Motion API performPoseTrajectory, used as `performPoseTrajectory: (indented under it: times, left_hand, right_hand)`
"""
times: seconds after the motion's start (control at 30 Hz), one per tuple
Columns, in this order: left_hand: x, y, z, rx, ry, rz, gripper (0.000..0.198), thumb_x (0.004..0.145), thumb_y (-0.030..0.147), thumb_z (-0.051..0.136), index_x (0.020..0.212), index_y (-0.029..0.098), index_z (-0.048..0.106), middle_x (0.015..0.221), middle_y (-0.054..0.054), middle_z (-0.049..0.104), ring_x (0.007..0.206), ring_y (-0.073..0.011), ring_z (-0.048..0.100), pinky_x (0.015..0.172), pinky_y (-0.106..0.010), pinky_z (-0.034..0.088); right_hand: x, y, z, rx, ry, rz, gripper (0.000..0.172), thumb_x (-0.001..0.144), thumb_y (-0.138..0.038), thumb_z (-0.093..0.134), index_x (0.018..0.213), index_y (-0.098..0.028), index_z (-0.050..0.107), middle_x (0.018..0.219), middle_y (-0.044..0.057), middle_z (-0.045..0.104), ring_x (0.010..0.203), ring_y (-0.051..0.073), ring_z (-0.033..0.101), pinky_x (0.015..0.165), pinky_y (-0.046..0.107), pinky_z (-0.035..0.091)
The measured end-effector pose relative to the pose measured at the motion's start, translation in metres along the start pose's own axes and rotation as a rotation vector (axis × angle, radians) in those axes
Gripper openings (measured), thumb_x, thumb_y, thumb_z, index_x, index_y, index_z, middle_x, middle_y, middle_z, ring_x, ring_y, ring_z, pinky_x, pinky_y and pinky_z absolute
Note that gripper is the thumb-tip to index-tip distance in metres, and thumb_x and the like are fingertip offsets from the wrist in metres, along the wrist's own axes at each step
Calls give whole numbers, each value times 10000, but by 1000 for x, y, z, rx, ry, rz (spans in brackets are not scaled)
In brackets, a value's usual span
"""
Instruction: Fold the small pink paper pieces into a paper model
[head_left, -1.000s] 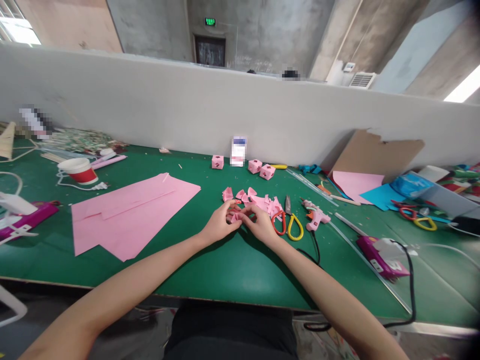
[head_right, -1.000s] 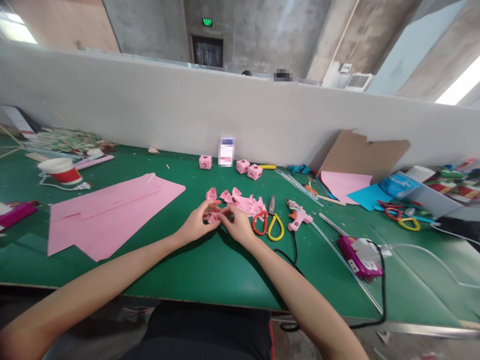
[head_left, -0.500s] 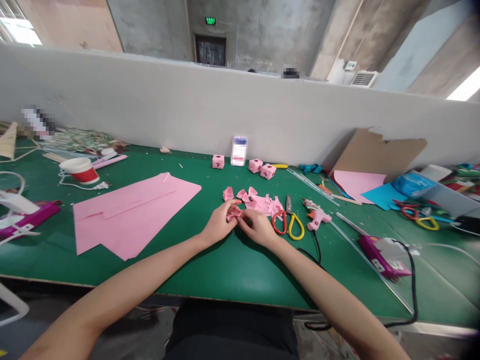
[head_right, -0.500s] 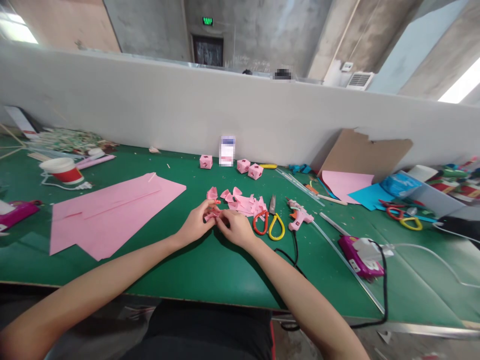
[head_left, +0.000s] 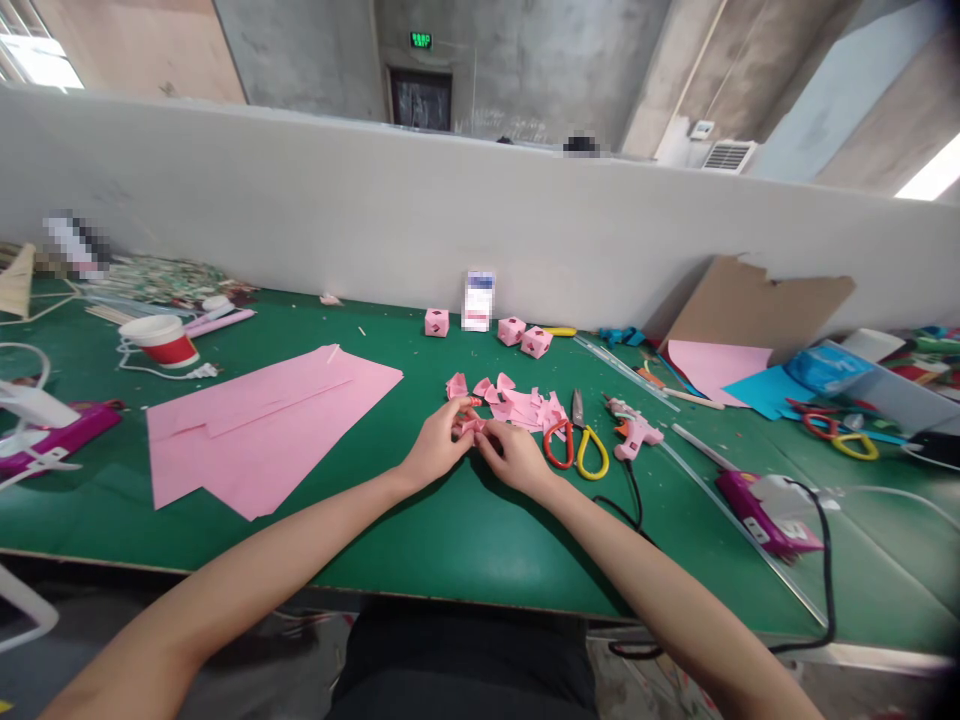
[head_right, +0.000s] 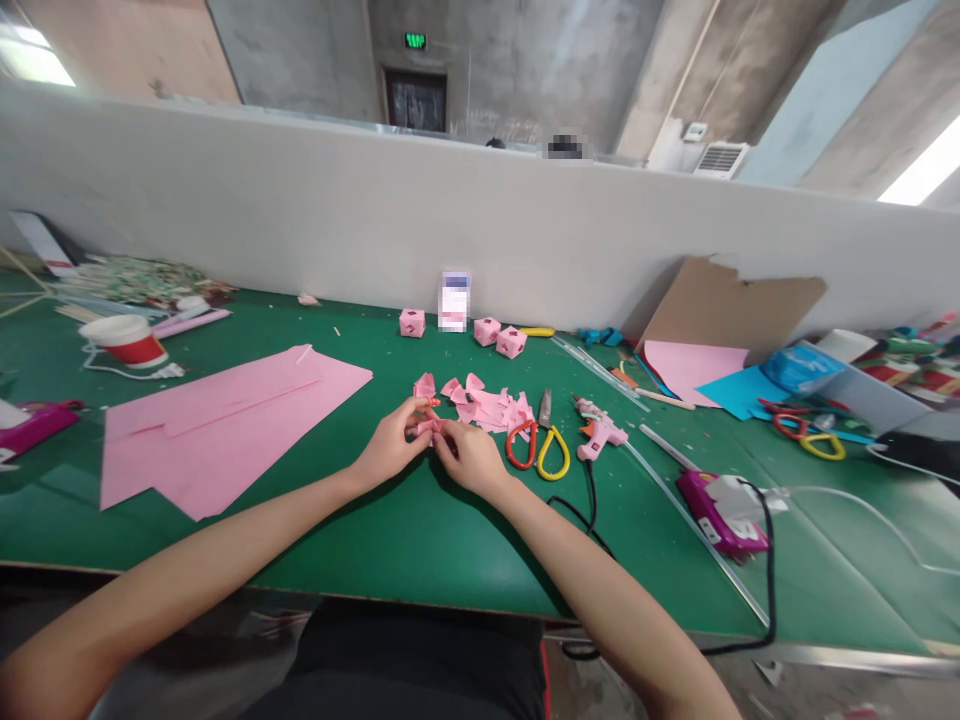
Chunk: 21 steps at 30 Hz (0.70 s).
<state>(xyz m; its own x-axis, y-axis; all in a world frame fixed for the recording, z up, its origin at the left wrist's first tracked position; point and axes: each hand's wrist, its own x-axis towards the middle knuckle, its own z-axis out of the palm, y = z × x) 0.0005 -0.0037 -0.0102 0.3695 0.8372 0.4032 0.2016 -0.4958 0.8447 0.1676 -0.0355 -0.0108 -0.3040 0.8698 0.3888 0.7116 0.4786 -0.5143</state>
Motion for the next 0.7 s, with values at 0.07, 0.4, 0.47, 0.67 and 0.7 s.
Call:
performPoseTrajectory:
  times: [0.07,0.4,0.47,0.67,0.7]
  left_hand:
    - [0,0,0,-13,3,-3,333,826,165,568,1155,172,515,1043,-91,666,900,-179,681,825,-326,553]
    - [1,1,-1,-123,25,-32,332,814,141,576,1135,178,497,1061,-80,653,941,-165,688,874,-317,549]
    - [2,1,-1,-167,24,-69,339,806,129,573,1131,176,489,1071,-78,646,926,-158,691,848,-304,557]
    - [1,-1,0,-128,-4,-102,421,766,70,566,1169,169,497,1031,-67,657,844,-138,689,784,-271,559]
    - [1,-1,0,-121,-26,-99,429,763,70,573,1175,168,502,1031,-69,659,839,-140,691,783,-273,559]
  right_hand:
    - [0,0,-1,2,-2,17,236,954,-294,453,755,-190,527,680,6,595,562,123,488,551,235,302]
    - [0,0,0,112,27,20,226,929,-282,456,723,-197,491,624,-16,537,547,124,469,538,229,319]
    - [0,0,1,109,31,45,225,928,-292,459,727,-198,493,626,-12,543,547,126,473,533,230,321]
    - [0,-4,0,-14,-16,64,252,908,-277,489,670,-195,494,626,-6,569,534,116,473,527,230,288]
    - [-1,-4,-1,-36,-16,49,256,915,-278,484,673,-193,498,636,-2,577,542,116,478,531,231,283]
